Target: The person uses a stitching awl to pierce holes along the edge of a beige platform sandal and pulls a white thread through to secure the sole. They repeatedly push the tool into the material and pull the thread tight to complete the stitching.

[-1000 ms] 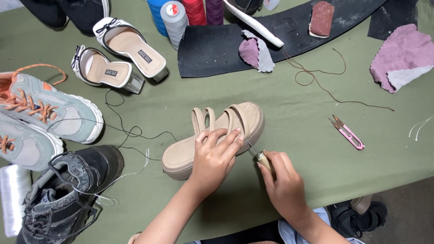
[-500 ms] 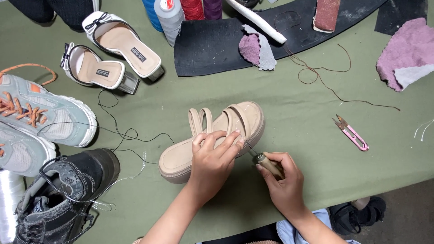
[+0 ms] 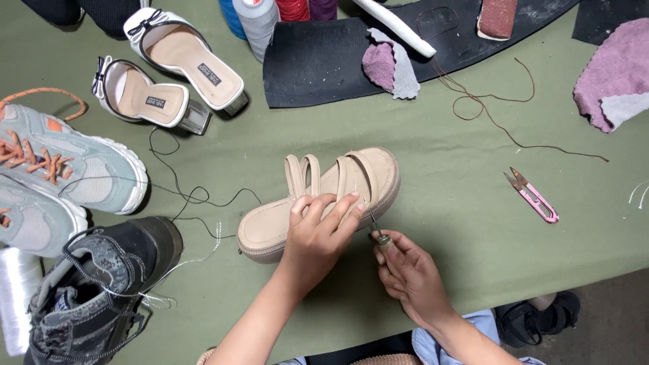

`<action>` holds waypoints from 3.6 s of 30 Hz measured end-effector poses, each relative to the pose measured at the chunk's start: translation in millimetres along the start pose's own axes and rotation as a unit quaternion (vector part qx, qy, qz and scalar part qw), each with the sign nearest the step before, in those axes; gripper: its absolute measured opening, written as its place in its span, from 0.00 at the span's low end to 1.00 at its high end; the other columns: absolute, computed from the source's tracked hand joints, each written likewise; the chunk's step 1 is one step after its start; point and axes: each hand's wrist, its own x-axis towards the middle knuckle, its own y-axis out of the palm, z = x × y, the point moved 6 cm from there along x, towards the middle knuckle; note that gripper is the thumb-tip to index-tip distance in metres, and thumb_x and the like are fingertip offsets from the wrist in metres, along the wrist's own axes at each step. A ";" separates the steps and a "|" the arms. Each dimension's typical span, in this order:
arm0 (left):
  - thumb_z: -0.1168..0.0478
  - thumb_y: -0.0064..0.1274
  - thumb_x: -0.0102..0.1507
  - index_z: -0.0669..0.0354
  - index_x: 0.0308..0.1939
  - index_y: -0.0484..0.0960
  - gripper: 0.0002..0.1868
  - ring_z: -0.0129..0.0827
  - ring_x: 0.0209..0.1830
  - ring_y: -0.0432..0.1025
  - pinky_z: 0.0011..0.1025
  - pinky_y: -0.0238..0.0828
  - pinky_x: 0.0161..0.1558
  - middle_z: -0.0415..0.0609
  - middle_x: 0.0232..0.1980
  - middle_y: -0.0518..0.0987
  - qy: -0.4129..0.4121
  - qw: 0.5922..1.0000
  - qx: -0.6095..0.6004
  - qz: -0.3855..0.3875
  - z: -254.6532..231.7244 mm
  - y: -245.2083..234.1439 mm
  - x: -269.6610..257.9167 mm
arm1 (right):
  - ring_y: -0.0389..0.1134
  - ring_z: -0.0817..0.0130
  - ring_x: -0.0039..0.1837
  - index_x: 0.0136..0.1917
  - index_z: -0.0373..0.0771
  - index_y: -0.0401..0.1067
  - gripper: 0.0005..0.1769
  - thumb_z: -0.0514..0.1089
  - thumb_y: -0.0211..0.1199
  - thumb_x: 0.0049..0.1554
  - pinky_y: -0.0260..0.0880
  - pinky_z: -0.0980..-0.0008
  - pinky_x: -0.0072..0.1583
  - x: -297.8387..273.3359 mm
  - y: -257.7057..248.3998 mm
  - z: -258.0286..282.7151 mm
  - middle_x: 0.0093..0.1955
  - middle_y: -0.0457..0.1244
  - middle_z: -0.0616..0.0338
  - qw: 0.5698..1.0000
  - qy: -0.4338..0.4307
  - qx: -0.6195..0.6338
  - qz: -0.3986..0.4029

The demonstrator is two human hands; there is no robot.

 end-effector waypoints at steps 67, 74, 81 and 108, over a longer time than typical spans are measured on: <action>0.51 0.79 0.35 0.49 0.46 0.77 0.38 0.37 0.50 0.82 0.38 0.77 0.58 0.40 0.49 0.86 -0.071 0.992 0.010 0.107 2.7 76.4 0.3 | 0.44 0.84 0.25 0.56 0.44 0.61 0.13 0.51 0.40 0.72 0.42 0.88 0.21 -9.8 5.1 22.9 0.30 0.40 0.73 0.997 -0.013 -0.072 0.028; 0.50 0.80 0.34 0.47 0.46 0.76 0.40 0.42 0.50 0.82 0.41 0.79 0.53 0.43 0.47 0.86 -0.082 0.990 0.040 0.112 -2.9 88.6 -6.2 | 0.72 0.33 0.47 0.62 0.42 0.58 0.18 0.58 0.45 0.71 0.73 0.40 0.50 -9.1 -20.4 33.8 0.42 0.66 0.35 0.701 -0.158 -0.679 -0.151; 0.49 0.81 0.33 0.48 0.46 0.74 0.42 0.44 0.49 0.82 0.44 0.80 0.50 0.43 0.45 0.86 -0.088 0.987 0.062 0.120 -5.1 90.8 -6.8 | 0.42 0.85 0.27 0.56 0.45 0.60 0.13 0.52 0.39 0.73 0.40 0.90 0.21 -13.4 -7.8 17.7 0.32 0.39 0.74 0.994 -0.012 -0.088 0.058; 0.43 0.76 0.39 0.57 0.50 0.79 0.41 0.74 0.67 0.59 0.64 0.44 0.71 0.57 0.69 0.74 -0.091 0.981 0.080 0.150 20.3 80.7 33.7 | 0.68 0.33 0.56 0.62 0.47 0.60 0.18 0.58 0.50 0.65 0.63 0.55 0.52 -53.5 -35.3 -14.5 0.50 0.71 0.48 0.792 -0.099 -0.601 -0.045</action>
